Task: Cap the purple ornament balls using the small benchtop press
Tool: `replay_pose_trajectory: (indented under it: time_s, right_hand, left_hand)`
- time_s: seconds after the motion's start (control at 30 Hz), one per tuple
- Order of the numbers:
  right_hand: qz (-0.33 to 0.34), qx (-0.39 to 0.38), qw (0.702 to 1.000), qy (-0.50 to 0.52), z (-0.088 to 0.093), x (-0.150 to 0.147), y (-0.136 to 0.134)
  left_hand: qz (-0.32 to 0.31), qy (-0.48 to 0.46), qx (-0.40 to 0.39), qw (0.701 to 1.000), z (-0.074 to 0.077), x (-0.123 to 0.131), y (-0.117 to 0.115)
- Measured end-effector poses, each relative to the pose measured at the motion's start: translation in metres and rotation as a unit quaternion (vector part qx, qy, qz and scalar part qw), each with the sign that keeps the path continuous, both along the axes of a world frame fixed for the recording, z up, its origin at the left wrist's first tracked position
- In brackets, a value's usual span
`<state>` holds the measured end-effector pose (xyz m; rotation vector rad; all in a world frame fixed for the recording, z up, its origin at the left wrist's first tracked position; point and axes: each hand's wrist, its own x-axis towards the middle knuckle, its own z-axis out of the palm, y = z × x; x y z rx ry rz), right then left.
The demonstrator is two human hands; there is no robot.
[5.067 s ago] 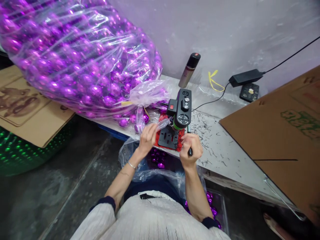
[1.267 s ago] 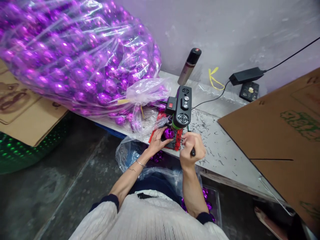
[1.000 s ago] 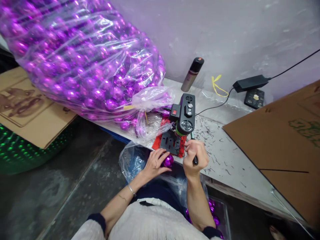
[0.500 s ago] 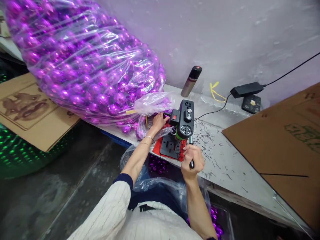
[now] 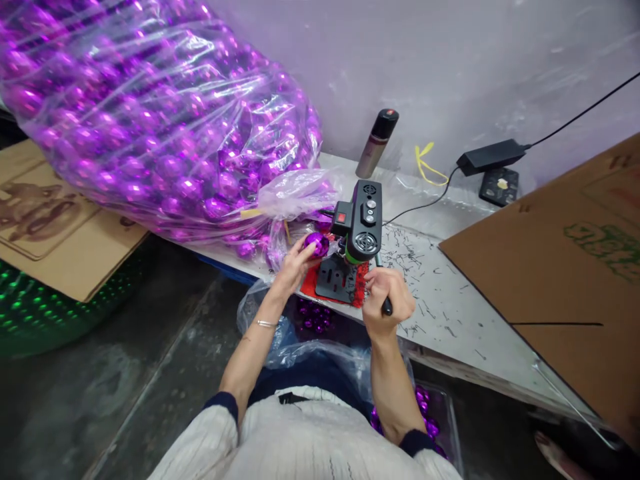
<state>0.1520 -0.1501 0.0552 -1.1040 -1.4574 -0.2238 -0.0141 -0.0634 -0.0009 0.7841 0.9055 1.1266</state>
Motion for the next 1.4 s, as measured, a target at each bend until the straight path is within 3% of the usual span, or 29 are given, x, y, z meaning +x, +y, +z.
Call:
replay_pose_trajectory:
  time_s: [0.13, 0.3, 0.5, 0.8, 0.93, 1.2, 1.4]
  right_hand:
    - [-0.008, 0.009, 1.000, -0.013, 0.010, 0.004, 0.007]
    - [-0.009, 0.008, 1.000, -0.027, 0.012, 0.006, 0.007]
    - [-0.010, 0.007, 0.999, -0.037, 0.007, 0.006, 0.005]
    - [-0.010, 0.005, 0.999, -0.036, 0.010, 0.004, 0.001]
    - [-0.013, 0.001, 0.999, -0.049, 0.007, 0.005, 0.000]
    - [-0.007, -0.004, 0.999, -0.052, 0.005, 0.005, -0.004]
    - [-0.013, 0.007, 0.999, -0.043, -0.021, 0.002, -0.006]
  left_hand:
    - [0.007, 0.014, -0.012, 1.000, -0.025, 0.010, -0.039]
    - [0.019, 0.179, 0.119, 0.977, -0.049, 0.029, -0.042]
    - [0.015, 0.390, 0.207, 0.897, -0.055, 0.032, -0.042]
    - [-0.006, 0.434, 0.322, 0.842, -0.068, 0.037, -0.045]
    - [-0.019, 0.414, 0.341, 0.843, -0.067, 0.037, -0.041]
    - [0.004, 0.381, 0.295, 0.876, -0.076, 0.045, -0.037]
    - [0.004, 0.369, 0.294, 0.882, -0.082, 0.044, -0.038]
